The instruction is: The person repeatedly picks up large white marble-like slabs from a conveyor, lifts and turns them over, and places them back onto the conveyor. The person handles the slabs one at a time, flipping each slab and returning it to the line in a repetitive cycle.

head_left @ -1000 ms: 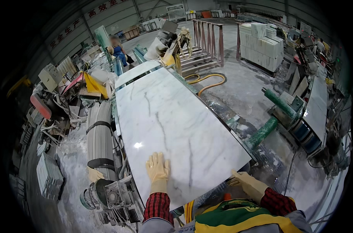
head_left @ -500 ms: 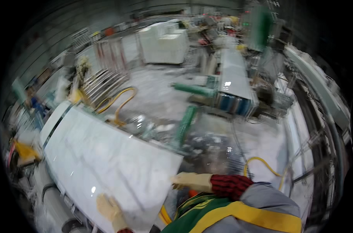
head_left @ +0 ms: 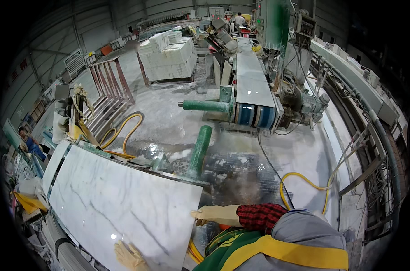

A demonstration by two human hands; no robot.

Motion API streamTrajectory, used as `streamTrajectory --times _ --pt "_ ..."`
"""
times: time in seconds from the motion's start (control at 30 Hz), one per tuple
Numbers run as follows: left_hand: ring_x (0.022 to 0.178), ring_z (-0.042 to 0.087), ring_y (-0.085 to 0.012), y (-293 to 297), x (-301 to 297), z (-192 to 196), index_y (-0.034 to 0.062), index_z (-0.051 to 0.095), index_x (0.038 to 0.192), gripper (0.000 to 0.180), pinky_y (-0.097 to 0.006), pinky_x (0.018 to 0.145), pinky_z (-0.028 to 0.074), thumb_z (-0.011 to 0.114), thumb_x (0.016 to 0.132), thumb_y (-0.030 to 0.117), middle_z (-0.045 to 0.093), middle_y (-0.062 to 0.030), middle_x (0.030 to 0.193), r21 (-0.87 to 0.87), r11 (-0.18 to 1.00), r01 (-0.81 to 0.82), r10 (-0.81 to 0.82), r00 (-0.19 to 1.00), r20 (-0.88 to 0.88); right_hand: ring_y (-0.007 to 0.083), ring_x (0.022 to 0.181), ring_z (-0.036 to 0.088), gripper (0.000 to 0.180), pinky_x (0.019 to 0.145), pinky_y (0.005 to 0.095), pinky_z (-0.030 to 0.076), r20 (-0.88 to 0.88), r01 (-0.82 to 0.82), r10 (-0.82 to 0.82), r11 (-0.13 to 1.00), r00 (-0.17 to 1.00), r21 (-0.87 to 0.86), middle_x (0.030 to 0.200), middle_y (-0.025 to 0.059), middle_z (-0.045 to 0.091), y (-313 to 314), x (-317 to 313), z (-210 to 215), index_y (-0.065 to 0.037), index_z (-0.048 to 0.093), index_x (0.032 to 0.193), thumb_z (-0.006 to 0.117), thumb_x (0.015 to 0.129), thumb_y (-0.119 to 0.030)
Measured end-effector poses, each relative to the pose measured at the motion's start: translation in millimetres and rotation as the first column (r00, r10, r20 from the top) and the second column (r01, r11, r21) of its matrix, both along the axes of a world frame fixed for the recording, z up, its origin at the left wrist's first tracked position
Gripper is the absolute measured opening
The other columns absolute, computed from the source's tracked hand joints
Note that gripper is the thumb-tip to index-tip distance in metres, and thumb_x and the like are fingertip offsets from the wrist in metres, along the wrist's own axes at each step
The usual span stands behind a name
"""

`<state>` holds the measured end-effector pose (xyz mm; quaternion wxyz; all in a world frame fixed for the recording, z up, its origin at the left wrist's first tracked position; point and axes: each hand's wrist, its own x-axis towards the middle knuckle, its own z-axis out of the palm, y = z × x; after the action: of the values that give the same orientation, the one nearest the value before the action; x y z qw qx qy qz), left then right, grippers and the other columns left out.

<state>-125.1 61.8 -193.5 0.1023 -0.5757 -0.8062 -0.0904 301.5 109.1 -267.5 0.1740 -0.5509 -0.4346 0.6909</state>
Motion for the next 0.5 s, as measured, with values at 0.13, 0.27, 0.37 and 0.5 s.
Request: streamTrajectory --times 0.13,0.27,0.37,0.5 --pt "0.147 0.039 -0.0345 -2.4 3.4 2.0 0.0184 0.047 0.153 0.053 -0.050 0.119 0.029 0.053 0.104 0.038 0.045 -0.0129 0.159 -0.024 0.999 -0.048 0.049 0.999 0.016 0.0249 0.081 0.074 0.074 0.077 0.0359 0.059 0.034 -0.037 0.036 0.999 0.999 0.036 0.094 0.0130 0.078 -3.9 -2.8 15.8 0.003 0.078 0.098 0.047 0.101 -0.064" --pt "0.147 0.038 -0.0342 -5.9 5.5 2.4 0.0196 0.046 0.154 0.054 -0.051 0.119 0.028 0.051 0.105 0.040 0.044 -0.0125 0.160 -0.035 0.995 -0.088 0.089 0.996 0.026 0.0252 0.081 0.074 0.070 0.076 0.0360 0.059 0.041 -0.070 0.068 0.997 0.997 0.033 0.096 0.0137 0.078 -2.9 -1.7 18.2 0.003 0.077 0.100 0.048 0.102 -0.061" --pt "0.148 0.038 -0.0341 0.2 15.8 14.3 0.0203 0.045 0.154 0.054 -0.051 0.120 0.028 0.052 0.104 0.040 0.044 -0.0119 0.160 -0.101 0.992 -0.082 0.086 0.995 0.045 0.0247 0.081 0.074 0.068 0.075 0.0359 0.059 0.042 -0.073 0.071 0.997 0.997 0.028 0.096 0.0136 0.078 -2.7 3.8 17.0 0.003 0.077 0.102 0.048 0.102 -0.059" --pt "0.148 0.038 -0.0339 -12.8 5.2 4.0 0.0195 0.046 0.153 0.053 -0.051 0.121 0.027 0.053 0.104 0.038 0.044 -0.0122 0.160 -0.042 0.995 -0.090 0.091 0.995 0.027 0.0234 0.078 0.073 0.068 0.074 0.0352 0.058 0.034 -0.066 0.064 0.997 0.997 0.043 0.096 0.0139 0.078 -6.6 -1.0 29.2 0.003 0.077 0.102 0.049 0.102 -0.059"
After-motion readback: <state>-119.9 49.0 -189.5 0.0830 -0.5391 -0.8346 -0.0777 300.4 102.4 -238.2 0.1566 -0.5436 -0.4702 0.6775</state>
